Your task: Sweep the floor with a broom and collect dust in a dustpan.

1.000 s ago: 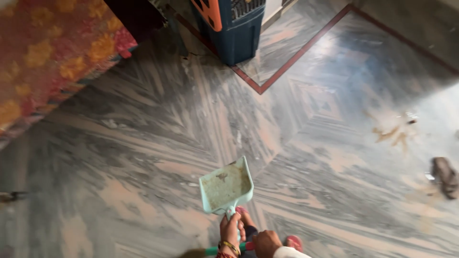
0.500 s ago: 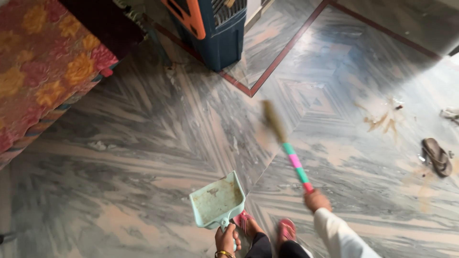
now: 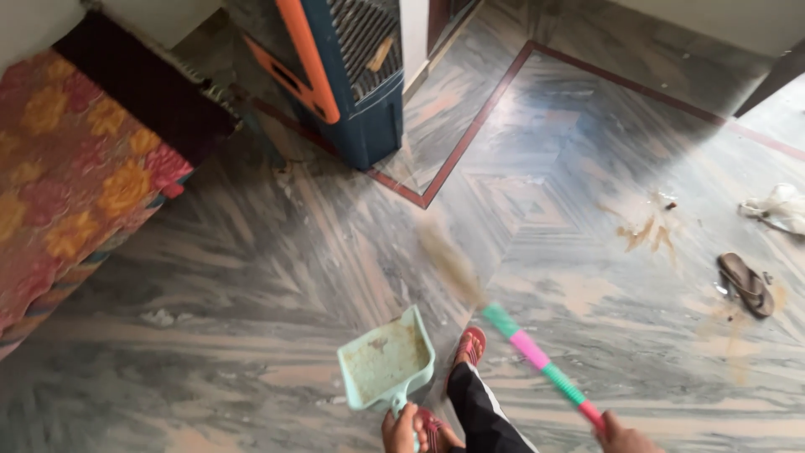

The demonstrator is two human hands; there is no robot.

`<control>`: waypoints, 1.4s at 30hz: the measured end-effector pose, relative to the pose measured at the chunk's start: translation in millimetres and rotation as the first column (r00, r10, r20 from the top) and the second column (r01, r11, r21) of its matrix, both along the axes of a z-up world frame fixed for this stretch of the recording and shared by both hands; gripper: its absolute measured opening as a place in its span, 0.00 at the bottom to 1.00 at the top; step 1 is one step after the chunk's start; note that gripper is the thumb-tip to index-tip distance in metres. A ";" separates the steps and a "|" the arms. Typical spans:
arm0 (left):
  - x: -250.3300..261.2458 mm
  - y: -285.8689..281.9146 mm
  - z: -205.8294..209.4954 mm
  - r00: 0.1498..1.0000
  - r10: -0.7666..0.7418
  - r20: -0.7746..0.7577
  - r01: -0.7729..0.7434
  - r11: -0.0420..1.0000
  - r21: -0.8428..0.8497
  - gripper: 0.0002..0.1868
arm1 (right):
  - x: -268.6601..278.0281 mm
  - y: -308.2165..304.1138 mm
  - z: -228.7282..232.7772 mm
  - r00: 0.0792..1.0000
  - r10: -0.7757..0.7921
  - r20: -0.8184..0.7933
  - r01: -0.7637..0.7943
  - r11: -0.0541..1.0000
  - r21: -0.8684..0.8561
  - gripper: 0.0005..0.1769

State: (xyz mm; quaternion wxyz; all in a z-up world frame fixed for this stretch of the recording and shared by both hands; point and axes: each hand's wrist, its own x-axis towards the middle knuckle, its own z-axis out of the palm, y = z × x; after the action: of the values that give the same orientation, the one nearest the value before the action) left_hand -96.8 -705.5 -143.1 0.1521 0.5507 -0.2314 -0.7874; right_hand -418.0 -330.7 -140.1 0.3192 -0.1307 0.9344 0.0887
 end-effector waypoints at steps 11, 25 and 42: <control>-55.9 -64.0 -23.0 0.978 -0.119 0.170 0.115 0.993 0.036 0.09 | -52.9 -91.8 27.7 0.984 -0.105 0.143 0.087 0.988 0.129 0.27; -202.4 -100.3 68.8 0.985 -0.119 0.121 0.111 0.991 0.075 0.09 | -53.6 -149.3 -55.3 0.965 -0.260 0.039 0.257 0.900 -0.352 0.27; -184.4 -161.4 57.2 0.972 -0.138 0.188 0.136 0.990 0.024 0.10 | -116.8 -286.8 -203.9 0.638 -0.471 0.610 0.724 0.637 -0.266 0.19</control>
State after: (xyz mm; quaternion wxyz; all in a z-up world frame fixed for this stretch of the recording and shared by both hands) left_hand -281.2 -866.8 -85.9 0.0718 0.6066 -0.2782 -0.7413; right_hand -534.8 -617.5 -344.1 0.5095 0.1049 0.7993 -0.3010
